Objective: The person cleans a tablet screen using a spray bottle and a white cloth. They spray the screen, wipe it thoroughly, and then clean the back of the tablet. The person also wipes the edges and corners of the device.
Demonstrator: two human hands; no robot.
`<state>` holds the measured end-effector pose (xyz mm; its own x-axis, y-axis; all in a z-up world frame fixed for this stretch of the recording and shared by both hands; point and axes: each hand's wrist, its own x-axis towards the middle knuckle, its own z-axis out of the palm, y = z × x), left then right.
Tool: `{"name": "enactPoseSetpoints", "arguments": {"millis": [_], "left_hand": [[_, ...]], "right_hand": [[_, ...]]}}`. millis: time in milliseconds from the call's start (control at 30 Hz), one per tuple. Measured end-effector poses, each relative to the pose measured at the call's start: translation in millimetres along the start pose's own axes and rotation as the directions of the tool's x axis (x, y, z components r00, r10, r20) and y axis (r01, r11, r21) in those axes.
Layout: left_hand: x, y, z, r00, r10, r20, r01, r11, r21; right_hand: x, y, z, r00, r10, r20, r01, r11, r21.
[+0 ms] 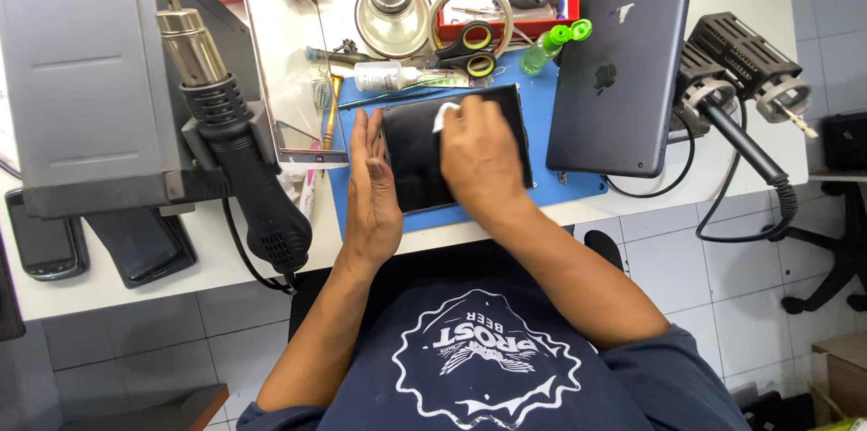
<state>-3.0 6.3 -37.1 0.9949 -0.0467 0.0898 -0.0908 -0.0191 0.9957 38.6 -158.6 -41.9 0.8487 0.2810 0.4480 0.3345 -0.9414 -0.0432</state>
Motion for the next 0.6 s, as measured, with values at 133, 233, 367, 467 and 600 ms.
{"name": "enactPoseSetpoints", "arguments": {"millis": [133,233,367,467,600], "left_hand": [[-1.2,0.6,-0.2,1.000,-0.003,0.009,0.004,0.999,-0.037],[0.6,1.2,-1.5,1.000,0.006,0.007,-0.006,0.999,-0.050],[0.4,-8.4,-0.7,1.000,0.012,-0.016,-0.015,0.987,-0.161],[-2.3,-16.4,-6.3,0.999,-0.009,-0.051,-0.005,0.962,-0.272],[-2.6,-23.6,-4.7,0.996,-0.038,-0.078,0.012,0.950,-0.311]], "right_hand": [[-5.1,18.1,-3.3,0.999,-0.041,0.024,0.042,0.999,-0.019],[-4.0,33.7,-4.2,0.999,0.006,0.039,-0.003,0.997,-0.080],[7.6,-0.8,-3.0,0.999,-0.027,0.028,0.029,0.996,-0.080],[13.6,-42.4,2.6,0.989,-0.144,0.020,0.144,0.990,0.003],[21.0,-39.1,0.9,0.977,-0.212,0.009,0.209,0.969,0.132]]}}
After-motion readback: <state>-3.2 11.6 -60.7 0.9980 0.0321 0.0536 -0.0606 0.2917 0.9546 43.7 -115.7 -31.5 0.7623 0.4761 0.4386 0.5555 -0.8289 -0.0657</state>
